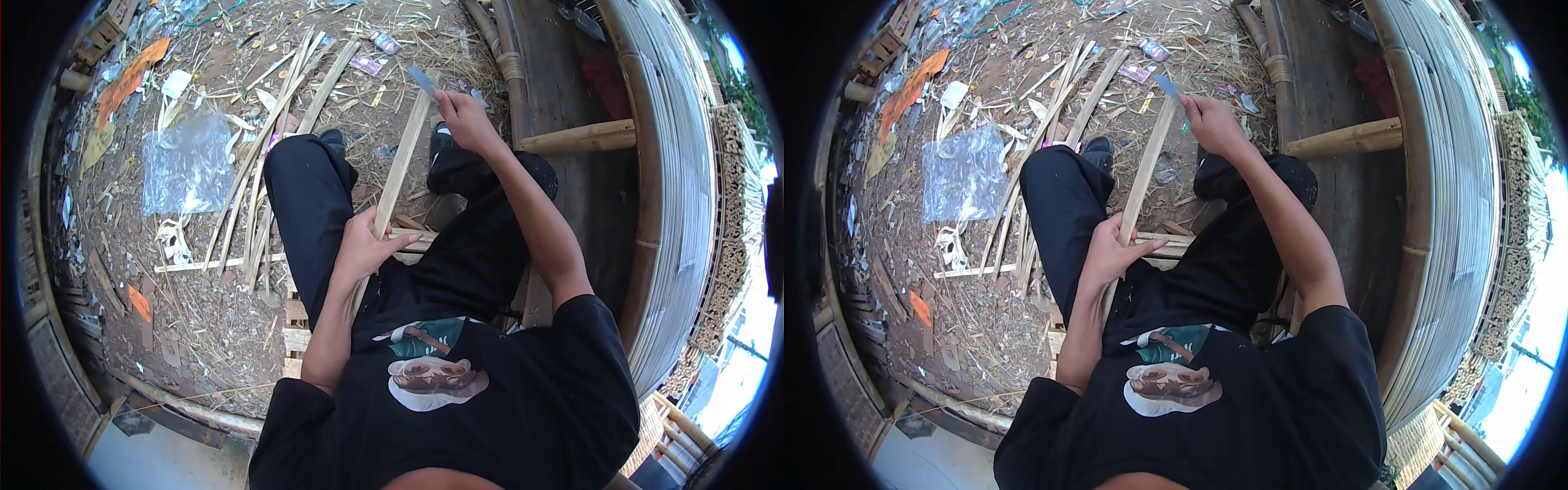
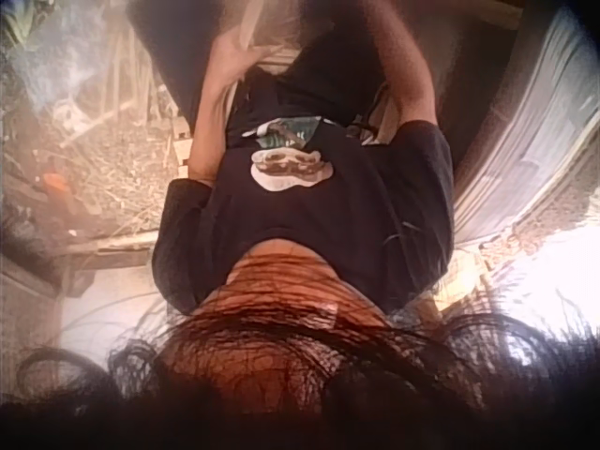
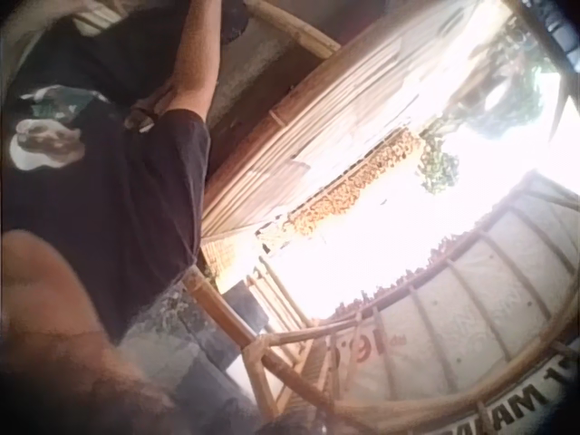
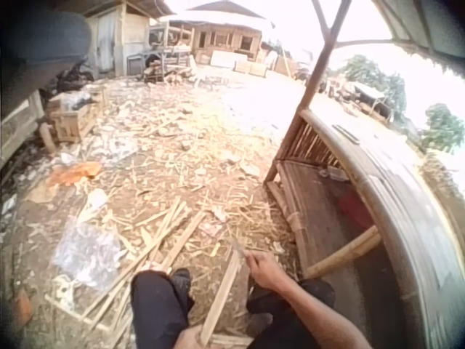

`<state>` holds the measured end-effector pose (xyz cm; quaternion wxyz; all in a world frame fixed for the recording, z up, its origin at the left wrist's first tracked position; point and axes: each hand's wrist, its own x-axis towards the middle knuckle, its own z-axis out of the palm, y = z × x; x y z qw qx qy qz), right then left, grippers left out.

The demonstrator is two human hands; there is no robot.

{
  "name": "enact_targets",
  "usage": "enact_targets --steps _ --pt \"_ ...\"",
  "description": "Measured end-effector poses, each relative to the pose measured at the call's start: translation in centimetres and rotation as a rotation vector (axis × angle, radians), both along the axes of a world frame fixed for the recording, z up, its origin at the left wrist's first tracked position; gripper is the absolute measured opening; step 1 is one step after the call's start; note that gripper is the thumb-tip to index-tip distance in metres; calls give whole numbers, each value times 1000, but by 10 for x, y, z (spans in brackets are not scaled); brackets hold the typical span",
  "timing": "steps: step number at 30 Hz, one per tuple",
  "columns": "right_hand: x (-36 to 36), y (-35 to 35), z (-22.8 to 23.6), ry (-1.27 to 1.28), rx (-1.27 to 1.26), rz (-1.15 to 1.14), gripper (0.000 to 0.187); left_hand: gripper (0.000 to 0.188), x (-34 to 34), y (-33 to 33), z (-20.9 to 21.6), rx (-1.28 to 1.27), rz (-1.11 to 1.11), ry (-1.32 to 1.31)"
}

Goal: The person is sharpening a long piece of bamboo using a small knife.

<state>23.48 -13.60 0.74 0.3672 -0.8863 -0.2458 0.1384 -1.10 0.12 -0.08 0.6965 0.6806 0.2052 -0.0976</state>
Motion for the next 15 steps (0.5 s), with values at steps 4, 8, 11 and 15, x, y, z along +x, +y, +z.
enact_targets --steps 4,8,11,15 --pt "-6 1 -13 -13 10 25 39 45 5 5 2 -35 -8 41" --pt "-22 -4 -28 1 34 28 41 44 7 6 6 11 -27 69" --pt "-31 0 -20 -11 20 17 41 44 2 8 8 16 -46 87" --pt "-17 6 -8 -74 55 19 41 46 4 6 2 42 -6 22"
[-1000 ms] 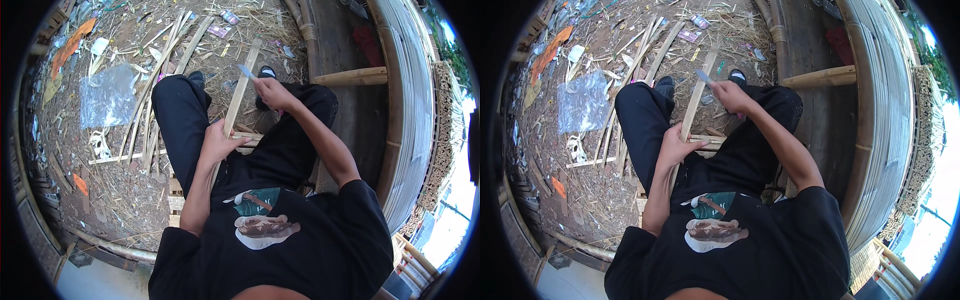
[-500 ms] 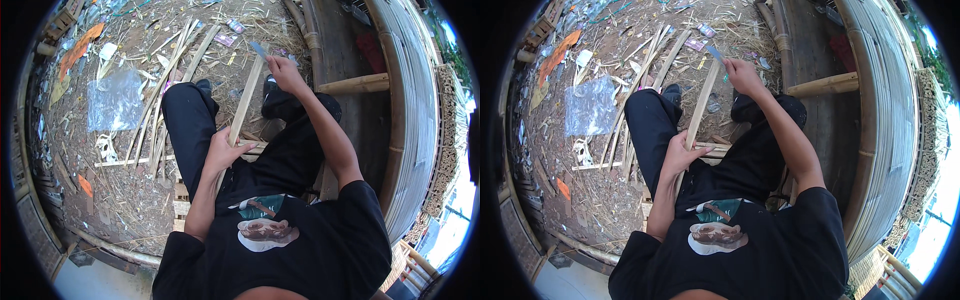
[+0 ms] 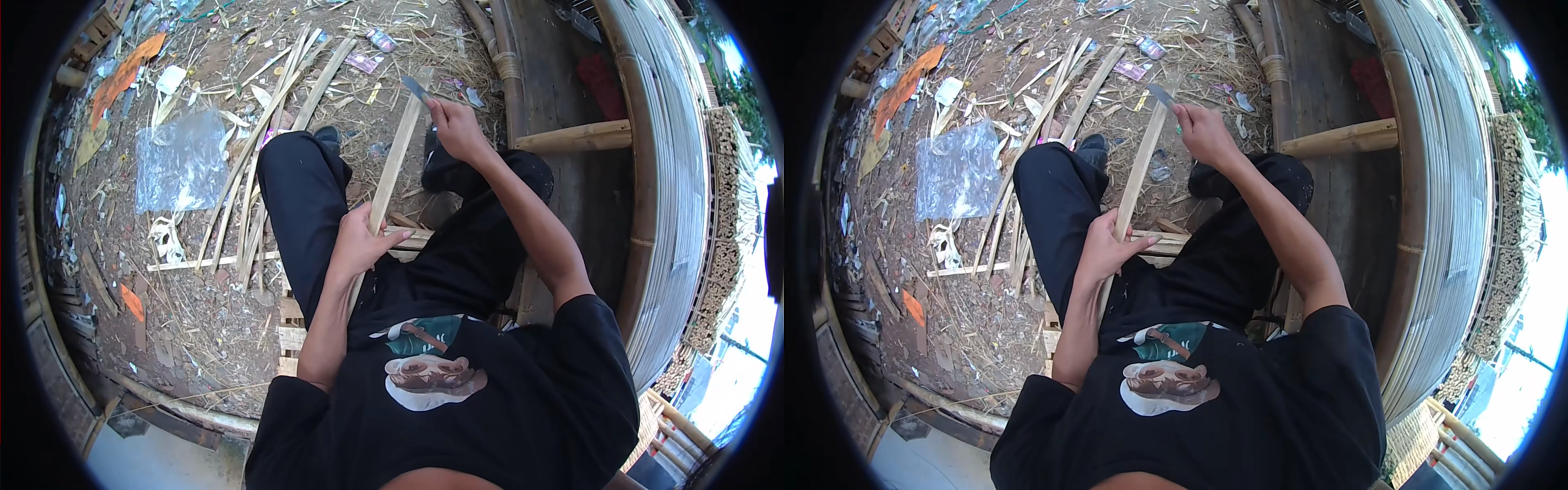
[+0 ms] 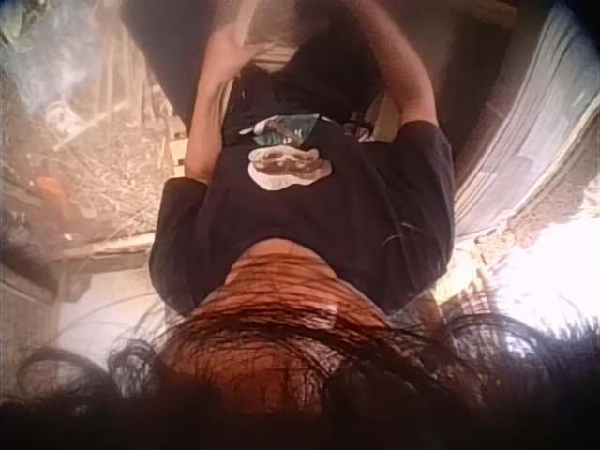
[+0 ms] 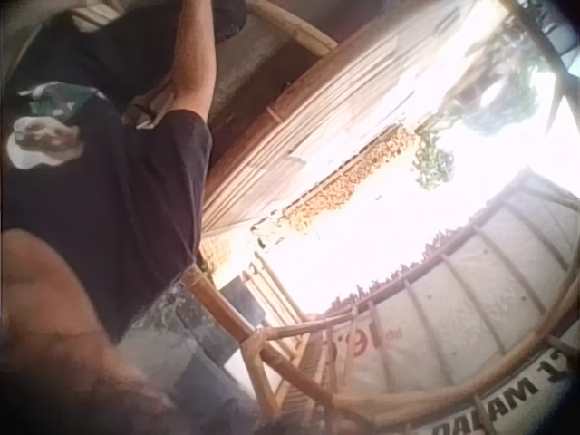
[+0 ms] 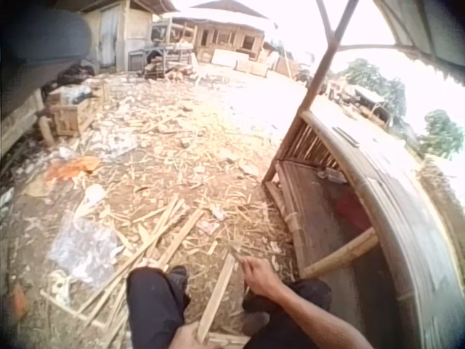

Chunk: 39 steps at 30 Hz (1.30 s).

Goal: The person is sharpening a long piece of bamboo using a small knife.

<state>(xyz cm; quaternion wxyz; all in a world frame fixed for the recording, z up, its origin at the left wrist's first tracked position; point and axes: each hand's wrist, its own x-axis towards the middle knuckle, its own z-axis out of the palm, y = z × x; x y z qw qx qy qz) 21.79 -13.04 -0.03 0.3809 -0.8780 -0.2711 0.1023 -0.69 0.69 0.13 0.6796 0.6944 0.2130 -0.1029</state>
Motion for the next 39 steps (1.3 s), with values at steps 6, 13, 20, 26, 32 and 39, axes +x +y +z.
enact_targets --steps 6,13,20,26,32,39 --pt "16 -2 8 -38 -121 39 39 47 -3 -1 -2 3 -22 30" --pt "15 -8 -7 45 -128 -2 41 48 1 0 -4 1 -52 20" --pt "-17 -5 -17 176 -4 -8 47 45 1 1 -13 -17 -38 27" --pt "1 -17 -6 73 29 -83 46 45 1 -2 -6 -39 -66 3" --pt "2 -12 -2 45 -46 -33 43 44 -2 1 0 -103 -48 -20" --pt "-10 -11 -8 113 -111 -55 43 44 -1 3 -9 -81 -67 -12"
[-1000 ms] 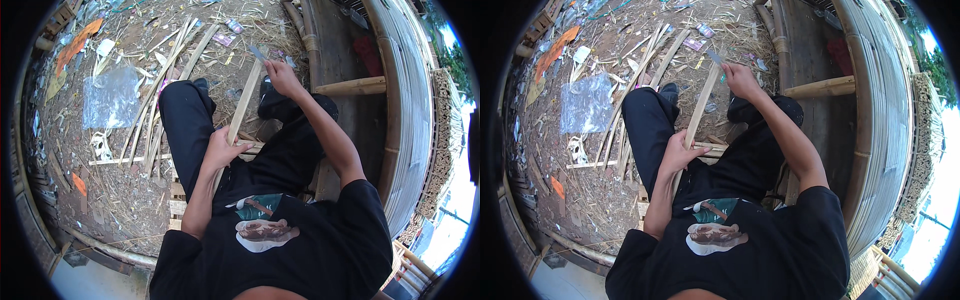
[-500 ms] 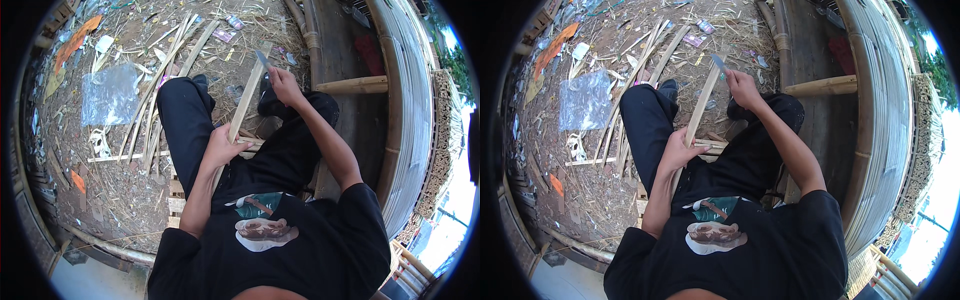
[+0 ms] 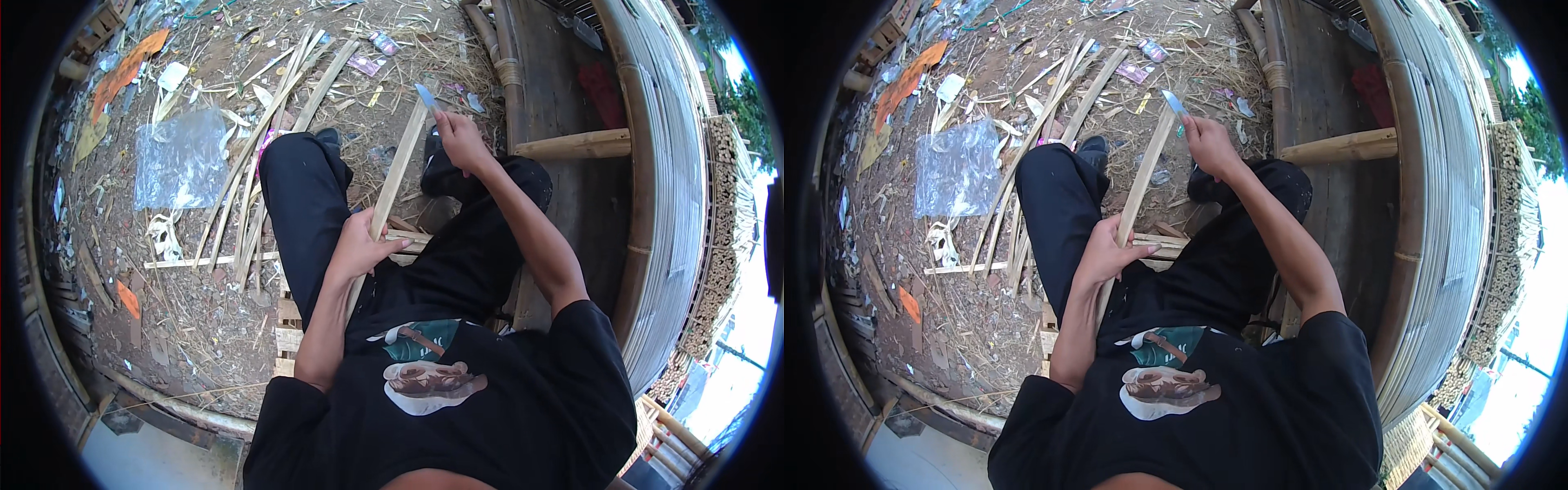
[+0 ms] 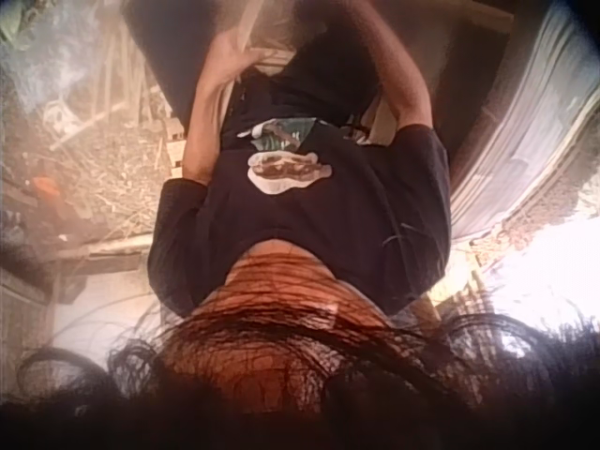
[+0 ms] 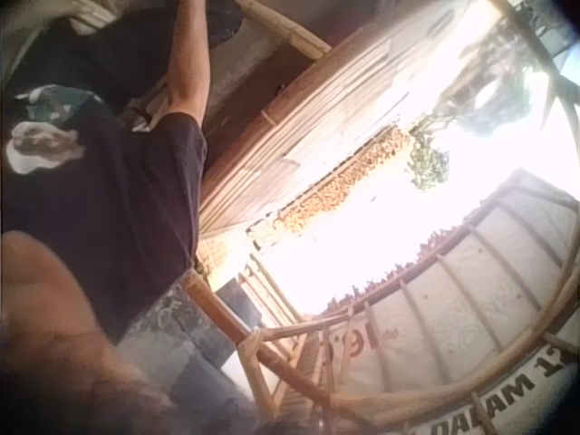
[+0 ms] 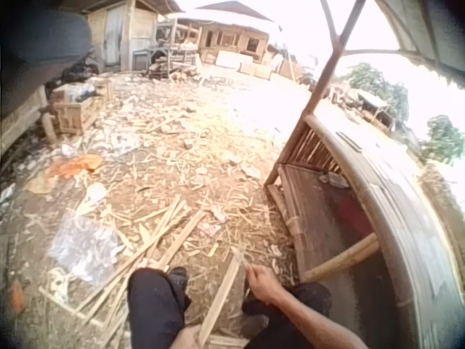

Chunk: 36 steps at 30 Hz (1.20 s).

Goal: The person is sharpening a long piece of bamboo using a small knife.

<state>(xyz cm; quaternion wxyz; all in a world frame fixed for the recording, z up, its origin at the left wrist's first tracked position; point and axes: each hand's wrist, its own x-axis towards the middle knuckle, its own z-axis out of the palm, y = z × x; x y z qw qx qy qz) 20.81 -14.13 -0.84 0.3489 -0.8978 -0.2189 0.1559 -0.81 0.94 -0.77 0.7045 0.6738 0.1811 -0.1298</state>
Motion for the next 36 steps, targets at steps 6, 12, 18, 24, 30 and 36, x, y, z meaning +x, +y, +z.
enact_targets --steps 6,12,18,24,30,36 --pt "-27 -5 -4 198 203 -68 47 44 4 -1 7 -67 14 77" --pt "-35 -9 -20 250 308 -111 45 44 0 -2 5 23 -10 31" --pt "-35 -15 -4 490 273 -146 44 42 0 -3 3 15 -26 65" --pt "-29 -20 5 488 211 -117 43 38 -5 -7 -10 -37 0 -38" --pt "-5 -6 5 93 78 73 41 37 -2 -4 -5 69 -37 27" --pt "-27 -18 -12 203 177 17 45 39 0 -6 -2 29 8 98"
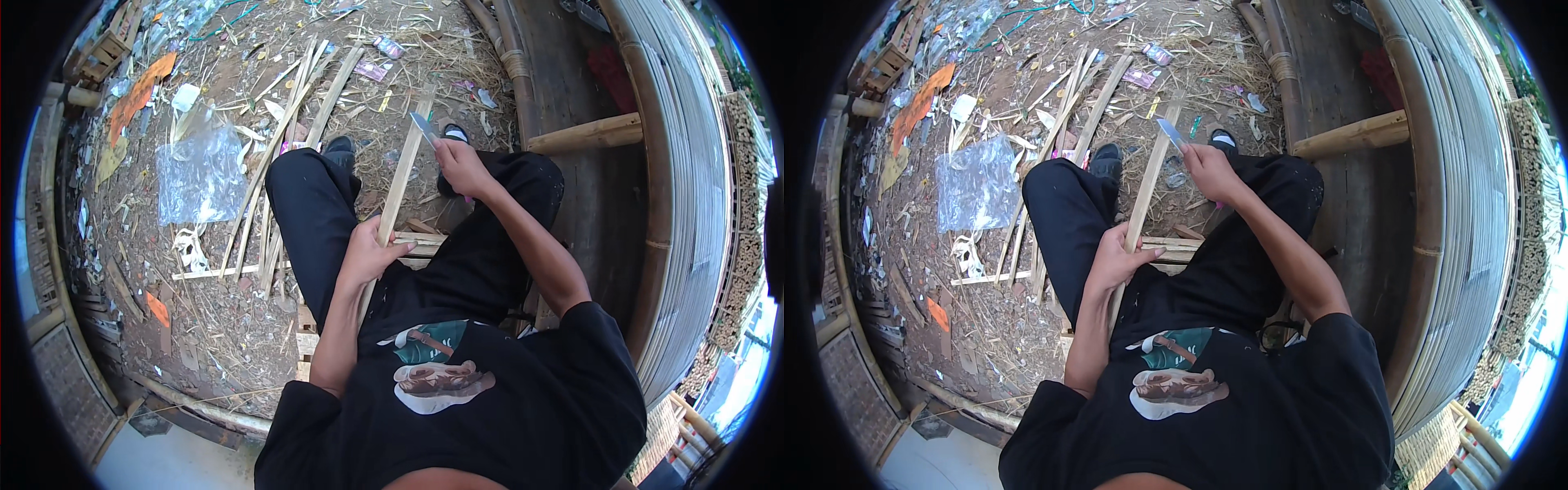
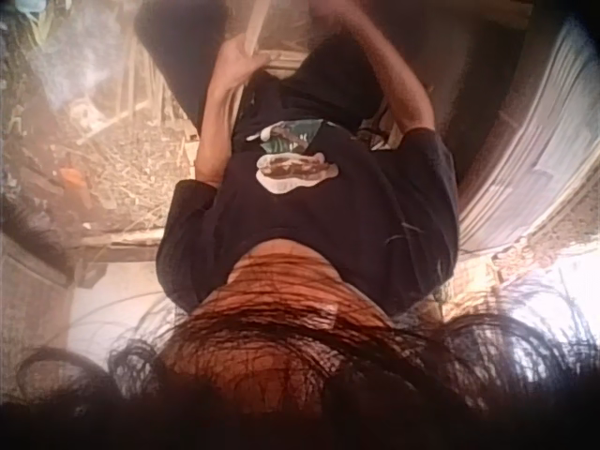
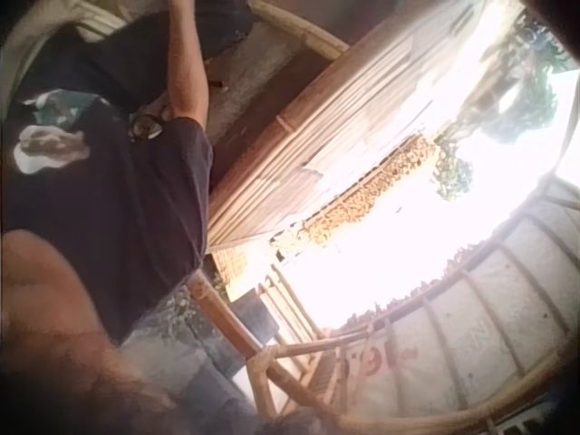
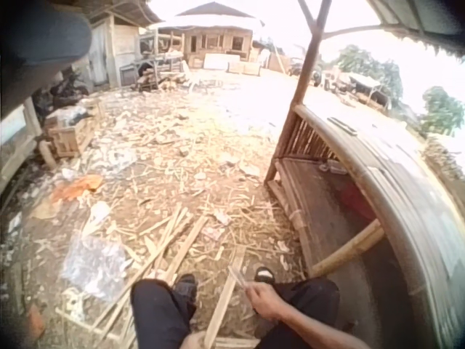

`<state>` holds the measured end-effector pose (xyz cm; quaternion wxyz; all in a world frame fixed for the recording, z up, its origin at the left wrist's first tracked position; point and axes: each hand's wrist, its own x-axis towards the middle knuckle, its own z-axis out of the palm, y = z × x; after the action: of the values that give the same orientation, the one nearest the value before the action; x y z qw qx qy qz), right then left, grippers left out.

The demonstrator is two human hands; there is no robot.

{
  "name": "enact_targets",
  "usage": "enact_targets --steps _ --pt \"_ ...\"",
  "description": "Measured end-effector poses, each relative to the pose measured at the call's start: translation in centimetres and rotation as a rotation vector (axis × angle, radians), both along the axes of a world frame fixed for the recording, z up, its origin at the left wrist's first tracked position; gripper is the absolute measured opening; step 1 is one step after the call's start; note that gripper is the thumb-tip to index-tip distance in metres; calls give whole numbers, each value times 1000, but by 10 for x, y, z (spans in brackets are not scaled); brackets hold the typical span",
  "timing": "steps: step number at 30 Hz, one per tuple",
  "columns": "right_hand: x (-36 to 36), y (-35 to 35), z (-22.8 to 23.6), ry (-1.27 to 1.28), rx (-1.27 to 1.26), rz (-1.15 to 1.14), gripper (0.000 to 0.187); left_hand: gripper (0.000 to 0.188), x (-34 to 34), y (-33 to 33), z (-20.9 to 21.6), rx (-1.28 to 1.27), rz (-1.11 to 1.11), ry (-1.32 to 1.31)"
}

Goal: The person is sharpening a long piece of bamboo using a small knife.

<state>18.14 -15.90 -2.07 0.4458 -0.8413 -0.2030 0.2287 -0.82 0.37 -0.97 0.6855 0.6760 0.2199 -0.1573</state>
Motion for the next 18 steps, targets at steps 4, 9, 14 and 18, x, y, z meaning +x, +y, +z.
enact_targets --steps 4,9,14,18 --pt "10 6 4 54 37 26 46 38 1 3 -3 18 -9 -20" --pt "5 19 -4 40 3 -16 44 36 -3 1 -6 101 -10 -88" --pt "3 9 -14 -44 59 -2 42 36 -3 1 -6 110 -2 -43" --pt "18 9 10 875 183 -9 45 35 -1 0 -3 165 -50 -40"
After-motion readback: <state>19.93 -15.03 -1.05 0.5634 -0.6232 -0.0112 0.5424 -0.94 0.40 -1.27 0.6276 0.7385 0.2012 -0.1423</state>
